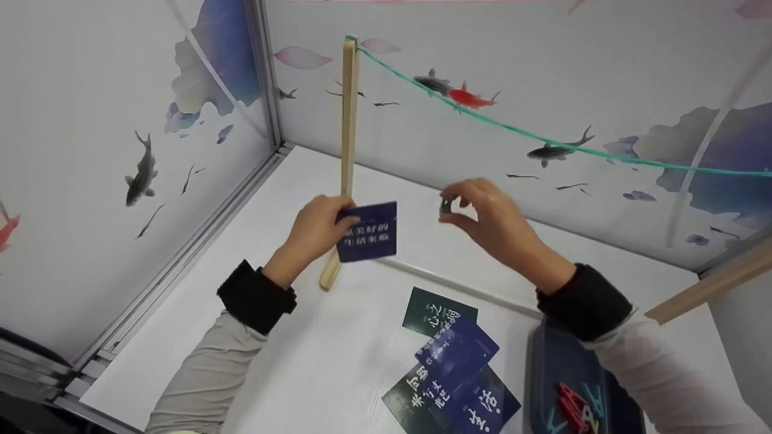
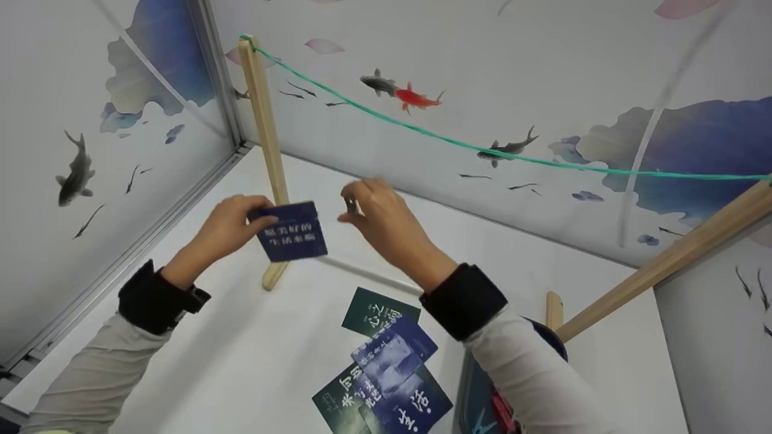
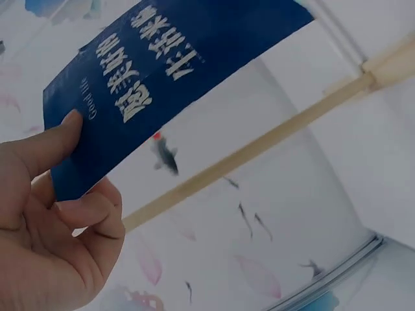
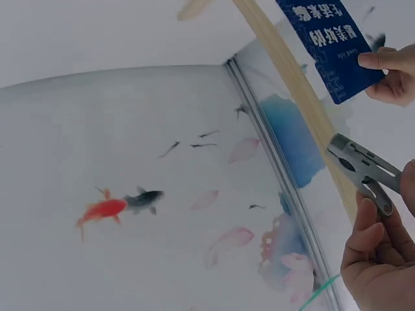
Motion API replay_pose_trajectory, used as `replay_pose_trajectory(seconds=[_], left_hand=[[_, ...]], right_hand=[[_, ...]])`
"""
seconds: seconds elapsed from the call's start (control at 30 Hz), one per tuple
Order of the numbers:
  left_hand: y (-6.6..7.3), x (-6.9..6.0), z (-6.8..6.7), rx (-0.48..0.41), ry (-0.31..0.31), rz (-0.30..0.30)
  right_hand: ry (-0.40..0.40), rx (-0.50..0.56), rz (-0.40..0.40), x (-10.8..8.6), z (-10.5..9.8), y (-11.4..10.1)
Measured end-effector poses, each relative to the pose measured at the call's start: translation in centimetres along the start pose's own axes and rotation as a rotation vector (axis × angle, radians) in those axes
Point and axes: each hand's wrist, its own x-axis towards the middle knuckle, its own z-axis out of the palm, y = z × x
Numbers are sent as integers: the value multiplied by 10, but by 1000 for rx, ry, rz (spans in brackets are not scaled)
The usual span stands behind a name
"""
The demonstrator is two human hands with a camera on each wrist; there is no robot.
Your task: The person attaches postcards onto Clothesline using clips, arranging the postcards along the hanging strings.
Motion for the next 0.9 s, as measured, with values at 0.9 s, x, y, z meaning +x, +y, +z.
replay_pose_trajectory(seconds=[0.9], left_hand=[[49, 89, -64, -186, 228, 68]], right_hand=[[432, 295, 192, 154, -27, 7]])
